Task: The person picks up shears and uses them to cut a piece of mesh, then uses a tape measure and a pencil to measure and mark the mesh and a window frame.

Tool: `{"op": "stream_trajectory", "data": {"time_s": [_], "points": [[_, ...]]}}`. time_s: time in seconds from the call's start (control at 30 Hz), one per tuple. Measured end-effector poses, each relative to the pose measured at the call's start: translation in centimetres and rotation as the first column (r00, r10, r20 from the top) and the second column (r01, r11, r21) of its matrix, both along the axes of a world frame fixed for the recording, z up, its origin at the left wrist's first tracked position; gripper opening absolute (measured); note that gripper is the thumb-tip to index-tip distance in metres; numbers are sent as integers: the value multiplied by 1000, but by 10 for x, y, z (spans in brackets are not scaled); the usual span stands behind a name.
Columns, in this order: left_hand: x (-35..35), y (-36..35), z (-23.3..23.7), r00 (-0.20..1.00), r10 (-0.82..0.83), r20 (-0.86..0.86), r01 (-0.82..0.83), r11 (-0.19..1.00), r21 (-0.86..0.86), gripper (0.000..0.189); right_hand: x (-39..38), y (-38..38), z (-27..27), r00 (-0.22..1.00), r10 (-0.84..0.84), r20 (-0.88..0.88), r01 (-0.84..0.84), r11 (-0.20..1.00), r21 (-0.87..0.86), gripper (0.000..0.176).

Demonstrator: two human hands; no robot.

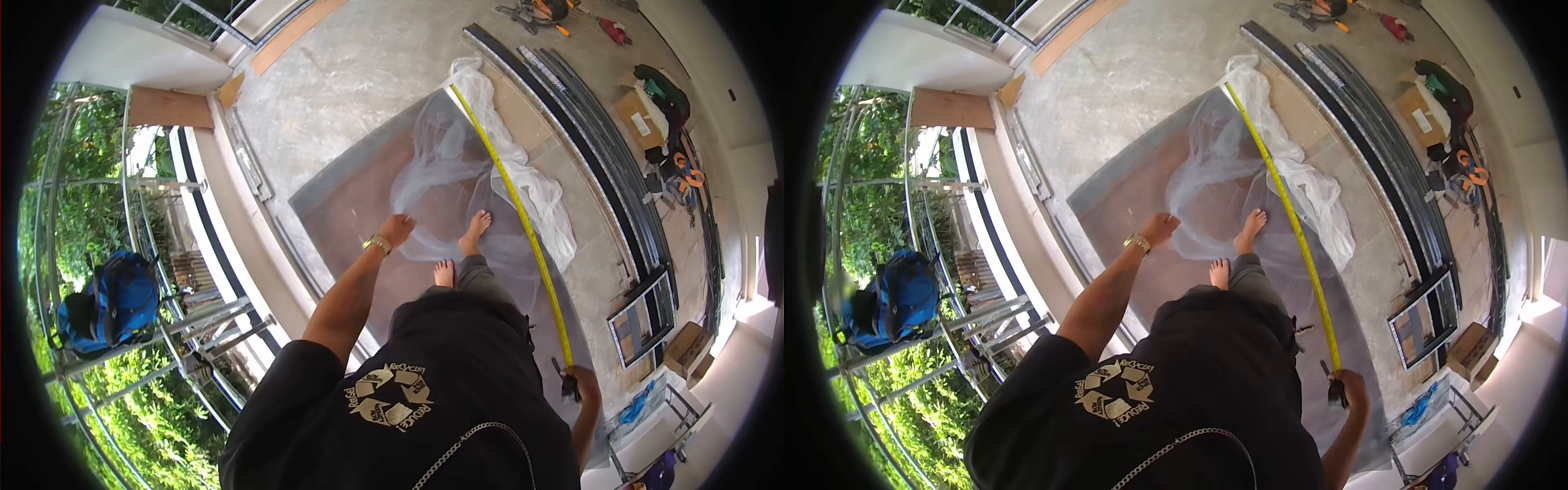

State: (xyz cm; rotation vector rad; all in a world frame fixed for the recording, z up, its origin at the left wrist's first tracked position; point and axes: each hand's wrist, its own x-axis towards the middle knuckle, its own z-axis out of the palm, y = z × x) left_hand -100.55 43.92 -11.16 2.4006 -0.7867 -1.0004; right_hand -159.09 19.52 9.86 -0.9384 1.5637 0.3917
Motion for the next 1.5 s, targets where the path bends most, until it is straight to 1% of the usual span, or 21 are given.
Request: {"op": "stream_trajectory", "data": {"time_s": [0.03, 0.07, 0.1, 0.13, 0.17, 0.2, 0.23, 0.27, 0.3, 0.33, 0.37, 0.4, 0.47, 0.6, 0.77, 0.87, 1.03, 1.13, 1.3, 1.37, 1.5], "points": [[-16, 59, -21, 960, -211, 182, 211, 977, 21, 21, 3, 0, -7, 999, 40, -9, -40, 999, -8, 18], [-32, 118, -41, 842, -382, 381, 384, 920, 73, 23, 2, -2, -17, 997, 78, -13, -78, 997, -21, 17], [-53, 207, -118, 928, -256, 271, 209, 959, 191, 21, 4, -3, -26, 997, 83, -5, -83, 996, -25, 17], [-77, 237, -61, 809, -528, 256, 418, 825, 381, 22, 6, -4, -36, 998, 53, -21, -54, 999, -10, 15], [-101, 298, -71, 822, -553, 135, 423, 752, 506, 11, 7, -2, -46, 999, 22, -38, -22, 1000, 8, 14], [-127, 352, -64, 817, -559, 138, 454, 773, 443, 20, 9, 0, -56, 999, 20, -33, -20, 1000, 8, 14], [-148, 371, -28, 808, -586, -64, 515, 650, 559, 21, 10, -2, -65, 1000, 20, -10, -20, 1000, 20, 13], [-178, 422, -44, 954, -274, -123, 289, 725, 626, 22, 12, -5, -72, 1000, 22, 13, -22, 999, 28, 13], [-195, 423, -1, 905, -354, -235, 420, 663, 620, 25, 14, -7, -81, 999, 26, 21, -26, 999, 20, 13], [-221, 428, 19, 957, 210, -200, -29, 754, 656, 24, 17, -9, -88, 999, 37, 7, -37, 998, 43, 13], [-243, 430, 35, 687, 711, -152, -455, 583, 673, 24, 19, -11, -96, 999, 51, -7, -50, 996, 69, 13], [-255, 421, 53, 682, 716, -147, -466, 581, 667, 24, 23, -12, -104, 997, 77, 4, -77, 996, 44, 13], [-283, 398, 78, 316, 947, -64, -730, 286, 621, 22, 36, -16, -105, 998, 60, 27, -61, 997, 57, 13], [-323, 366, 70, 332, 924, -191, -817, 382, 432, 25, 28, -39, -142, 995, 10, 98, -19, 996, 86, 12], [-348, 279, 119, 424, 885, -194, -797, 466, 384, 25, 17, -71, -187, 990, 85, 115, -99, 987, 126, 15], [-364, 257, 141, 526, 830, -186, -742, 555, 375, 27, 9, -89, -214, 972, 43, 230, -79, 986, 149, 16], [-410, 261, 171, 502, 859, -95, -804, 505, 314, 25, 2, -106, -247, 977, 72, 201, -107, 980, 167, 15], [-448, 268, 178, 427, 902, -60, -827, 416, 378, 23, 2, -113, -261, 979, 22, 202, -60, 981, 185, 14], [-511, 274, 183, 475, 880, -27, -774, 432, 463, 22, 14, -126, -289, 966, 58, 251, -115, 968, 221, 14], [-529, 272, 188, 404, 914, -26, -789, 363, 496, 23, 19, -127, -292, 963, 61, 261, -130, 958, 254, 15], [-537, 269, 195, 389, 921, 5, -789, 331, 517, 24, 27, -128, -281, 969, 131, 208, -168, 970, 175, 16]]}}
